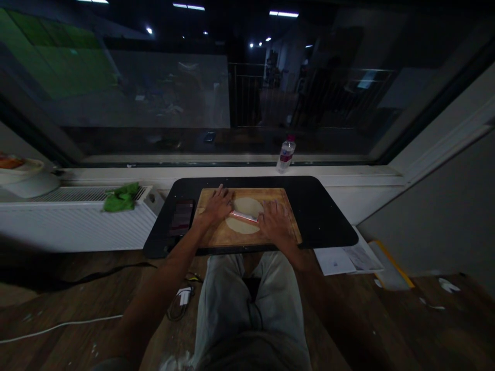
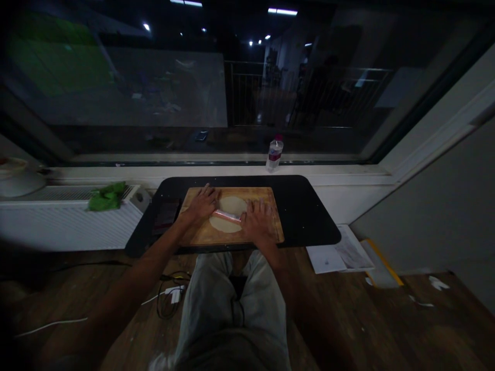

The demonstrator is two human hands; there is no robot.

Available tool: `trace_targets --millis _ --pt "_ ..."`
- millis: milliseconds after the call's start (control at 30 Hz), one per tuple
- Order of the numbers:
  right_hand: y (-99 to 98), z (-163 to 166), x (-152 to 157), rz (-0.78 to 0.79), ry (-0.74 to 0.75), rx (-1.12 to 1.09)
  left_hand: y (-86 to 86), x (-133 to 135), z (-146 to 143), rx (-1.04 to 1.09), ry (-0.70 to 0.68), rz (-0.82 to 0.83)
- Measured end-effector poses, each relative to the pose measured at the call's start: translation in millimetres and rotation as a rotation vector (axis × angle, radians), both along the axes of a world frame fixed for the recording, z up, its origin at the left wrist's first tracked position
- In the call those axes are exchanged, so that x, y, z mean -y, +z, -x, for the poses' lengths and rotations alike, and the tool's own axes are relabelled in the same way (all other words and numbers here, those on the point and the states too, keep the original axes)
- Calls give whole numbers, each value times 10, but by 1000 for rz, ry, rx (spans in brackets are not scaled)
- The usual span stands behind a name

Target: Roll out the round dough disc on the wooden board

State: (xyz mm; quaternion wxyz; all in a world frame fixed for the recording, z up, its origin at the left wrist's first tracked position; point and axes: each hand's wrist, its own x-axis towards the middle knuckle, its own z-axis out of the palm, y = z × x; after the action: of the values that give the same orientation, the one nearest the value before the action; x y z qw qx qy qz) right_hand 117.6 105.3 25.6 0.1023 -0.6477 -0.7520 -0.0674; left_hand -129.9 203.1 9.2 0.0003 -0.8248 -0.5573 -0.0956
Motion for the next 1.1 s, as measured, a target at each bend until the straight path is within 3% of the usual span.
trace_targets --millis 367,1100 --pt "-131 228 282 -50 -18 -69 -75 281 146 8 8 -39" --pt "-320 509 703 -151 -42 -155 -100 599 279 81 61 -73"
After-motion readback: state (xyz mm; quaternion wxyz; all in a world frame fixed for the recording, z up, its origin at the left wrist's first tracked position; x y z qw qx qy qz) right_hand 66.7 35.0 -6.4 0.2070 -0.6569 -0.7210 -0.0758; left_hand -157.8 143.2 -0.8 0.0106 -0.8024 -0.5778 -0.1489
